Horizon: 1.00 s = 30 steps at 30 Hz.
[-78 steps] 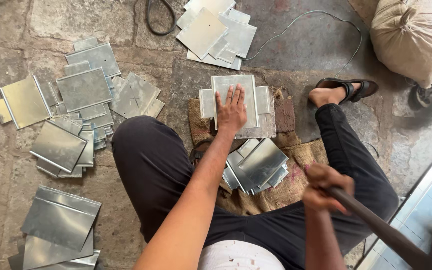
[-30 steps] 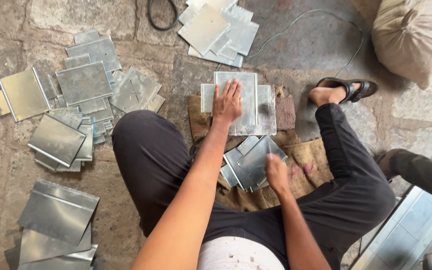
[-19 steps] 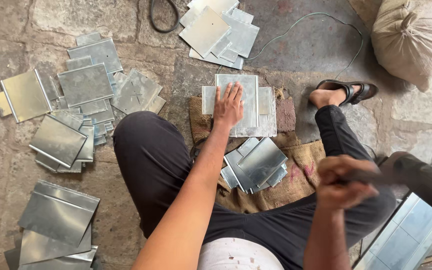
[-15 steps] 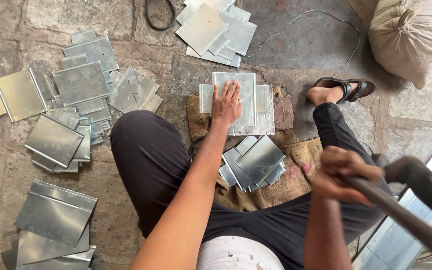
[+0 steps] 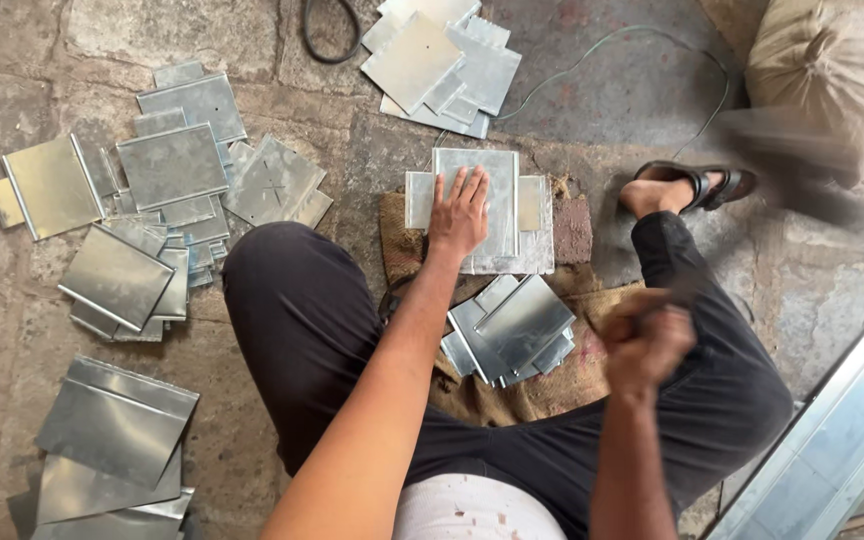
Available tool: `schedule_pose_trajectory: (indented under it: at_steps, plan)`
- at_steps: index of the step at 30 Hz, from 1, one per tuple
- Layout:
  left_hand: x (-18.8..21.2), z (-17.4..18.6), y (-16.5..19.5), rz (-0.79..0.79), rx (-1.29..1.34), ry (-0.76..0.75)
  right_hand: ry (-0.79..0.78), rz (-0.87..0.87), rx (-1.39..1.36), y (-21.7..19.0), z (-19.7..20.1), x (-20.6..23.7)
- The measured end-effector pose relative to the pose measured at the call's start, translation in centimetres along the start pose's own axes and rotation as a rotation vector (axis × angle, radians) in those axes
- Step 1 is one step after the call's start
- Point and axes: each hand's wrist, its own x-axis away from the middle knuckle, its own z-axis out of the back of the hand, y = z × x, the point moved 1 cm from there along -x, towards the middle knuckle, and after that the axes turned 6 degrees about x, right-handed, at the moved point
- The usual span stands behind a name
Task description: The person manipulates small square metal pieces by hand, using a hammer to straighten and flatten edges against a solid metal block, and organizes them on the ground.
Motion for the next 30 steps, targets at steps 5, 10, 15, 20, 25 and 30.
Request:
schedule_pose_trajectory:
  at_steps: [5, 10, 15, 20, 25, 30]
  plan:
    - [-0.2, -0.2, 0.0, 0.004, 0.043, 0.009, 0.108, 0.479, -0.292, 0.0, 0.8, -2.0]
    - [-0.1, -0.2, -0.1, 0.021, 0.036, -0.013, -0.087, 0.038, 0.467, 11.5, -2.3, 1.7]
    - [-0.5, 0.1, 0.1, -0.020, -0.002, 0.012, -0.357, -0.380, 0.585, 15.1, -4.1, 3.4]
    - [0.9, -0.8, 0.4, -0.041, -0.011, 0.062, -0.246, -0.234, 0.018, 4.4, -1.4, 1.3]
    - [2.0, -2.2, 0.7, -0.026, 0.036, -0.070, 0.025, 0.341, -0.216, -1.7, 0.9, -0.2]
    - [1.9, -1.8, 1.0, -0.011, 0.064, -0.007, 0.110, 0.230, 0.156, 7.1, -0.3, 1.6]
